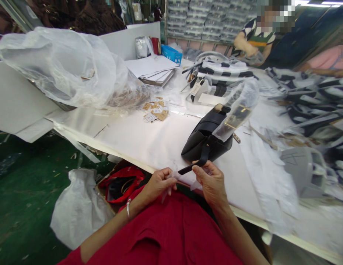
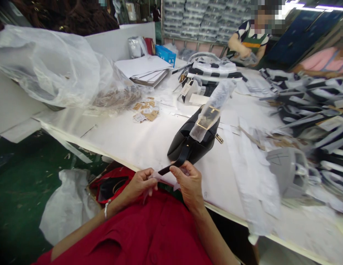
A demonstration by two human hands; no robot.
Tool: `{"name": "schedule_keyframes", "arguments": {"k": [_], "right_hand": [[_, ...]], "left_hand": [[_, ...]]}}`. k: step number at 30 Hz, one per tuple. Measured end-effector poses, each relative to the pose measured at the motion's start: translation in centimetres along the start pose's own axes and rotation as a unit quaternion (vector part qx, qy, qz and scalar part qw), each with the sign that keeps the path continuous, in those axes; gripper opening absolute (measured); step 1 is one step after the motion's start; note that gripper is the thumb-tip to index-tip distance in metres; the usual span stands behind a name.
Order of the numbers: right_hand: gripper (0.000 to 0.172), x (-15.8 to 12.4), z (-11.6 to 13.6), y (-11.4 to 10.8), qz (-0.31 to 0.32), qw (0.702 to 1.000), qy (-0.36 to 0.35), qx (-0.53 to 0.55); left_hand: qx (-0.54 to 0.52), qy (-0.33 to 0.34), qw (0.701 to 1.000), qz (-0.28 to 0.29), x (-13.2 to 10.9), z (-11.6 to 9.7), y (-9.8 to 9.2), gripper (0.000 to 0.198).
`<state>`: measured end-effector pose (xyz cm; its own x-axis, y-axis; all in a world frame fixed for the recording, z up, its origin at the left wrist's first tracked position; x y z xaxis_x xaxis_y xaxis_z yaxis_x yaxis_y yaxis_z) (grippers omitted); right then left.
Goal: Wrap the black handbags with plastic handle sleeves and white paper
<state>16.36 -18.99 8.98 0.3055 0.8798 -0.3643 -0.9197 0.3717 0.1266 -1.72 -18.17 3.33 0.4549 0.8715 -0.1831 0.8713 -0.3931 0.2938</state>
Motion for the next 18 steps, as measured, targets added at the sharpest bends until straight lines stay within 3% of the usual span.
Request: {"name": "schedule_keyframes", "arguments": {"k": [6, 14, 18], "right_hand": [[0.033, -0.06, 0.06, 0.37, 0.0, 0.999, -0.011, 0.051], [0.033, 0.14, -0.34, 0.83, 0.017, 0.998, 0.006, 0.063], [0.033, 0.24, -0.8, 0.7, 0.032, 0.997, 0.021, 0.067]], "left_hand": [[-0.055, 0.001, 0.998, -0.02, 0.01, 0.88, -0.79, 0.041], [-0.035, -0.003, 0.999, 0.014, 0.1, 0.63, -0.22, 0.036], [-0.052, -0.006, 0.999, -0.001, 0.18, 0.56, -0.07, 0.039]]}}
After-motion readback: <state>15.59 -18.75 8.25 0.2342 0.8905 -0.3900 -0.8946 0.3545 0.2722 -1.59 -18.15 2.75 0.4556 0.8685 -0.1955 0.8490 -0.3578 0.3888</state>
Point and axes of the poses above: each hand's wrist, its own x-axis towards the middle knuckle, its own y-axis out of the palm, z = x × y, the point moved 5 cm from there along x, towards the middle knuckle, and after that the axes turned 11 degrees about y, right-handed, at the moved point
